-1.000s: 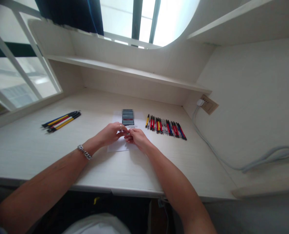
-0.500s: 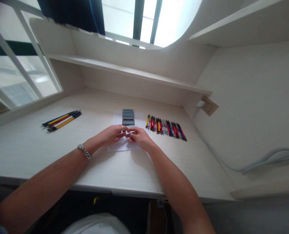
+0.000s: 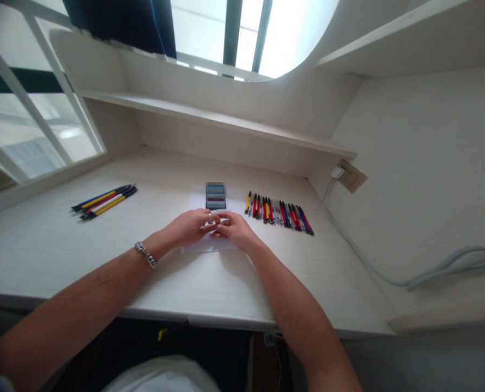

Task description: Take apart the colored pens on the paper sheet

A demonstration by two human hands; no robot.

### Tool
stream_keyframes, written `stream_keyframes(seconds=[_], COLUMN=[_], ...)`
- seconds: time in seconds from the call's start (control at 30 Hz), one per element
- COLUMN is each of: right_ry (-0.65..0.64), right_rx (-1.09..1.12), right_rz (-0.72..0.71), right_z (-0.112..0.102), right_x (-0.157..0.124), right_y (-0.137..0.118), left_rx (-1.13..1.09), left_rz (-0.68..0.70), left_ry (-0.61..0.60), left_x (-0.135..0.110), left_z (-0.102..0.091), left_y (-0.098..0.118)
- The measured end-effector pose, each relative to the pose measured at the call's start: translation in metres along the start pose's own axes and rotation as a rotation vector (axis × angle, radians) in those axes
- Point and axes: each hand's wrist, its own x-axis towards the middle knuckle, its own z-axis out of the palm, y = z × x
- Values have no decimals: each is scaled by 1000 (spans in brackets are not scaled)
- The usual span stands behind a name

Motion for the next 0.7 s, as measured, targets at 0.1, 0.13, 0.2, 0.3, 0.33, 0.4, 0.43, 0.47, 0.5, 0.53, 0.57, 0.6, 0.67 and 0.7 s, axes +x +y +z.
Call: stream_keyframes(seconds=[0.1, 0.13, 0.2, 0.3, 0.33, 0.4, 0.43, 0.47, 0.5, 0.53, 0.57, 0.6, 0.67, 0.7], right_ry=[13, 28, 68, 134, 163, 221, 249, 274, 294, 307, 318, 327, 326, 320], right_rx=[-12, -26, -76, -214, -294, -502, -613, -713, -798, -870, -935, -996, -1104, -1145], right_rz=[-3, 0, 3, -15, -34, -98, -137, -178, -215, -247, -276, -304, -348, -358], right_z=[1, 2, 1, -4, -7, -13, -17, -19, -22, -23, -24, -25, -23, -22], right_x=[0, 0, 0, 1, 1, 3, 3, 4, 5, 7, 8, 9, 10, 11], right_y=[-2, -3, -3, -2, -2, -1, -1, 0, 0, 1, 2, 3, 4, 5], left_rx=[16, 15, -4, -68, -88, -113, -122, -130, -138, -146, -153, -160, -174, -182], left_rz=[-11, -14, -25, -90, -124, -187, -209, -224, -232, -237, -239, -242, -244, -245], left_ry=[-2, -3, 0, 18, 23, 29, 31, 33, 34, 35, 38, 41, 42, 43], left_x=[0, 0, 0, 0, 0, 0, 0, 0, 0, 0, 0, 0, 0, 0], left_z=[1, 2, 4, 5, 5, 5, 6, 6, 6, 7, 7, 7, 7, 8], left_y=[1, 0, -3, -12, -15, -22, -24, -26, -28, -29, -29, -28, -27, -27])
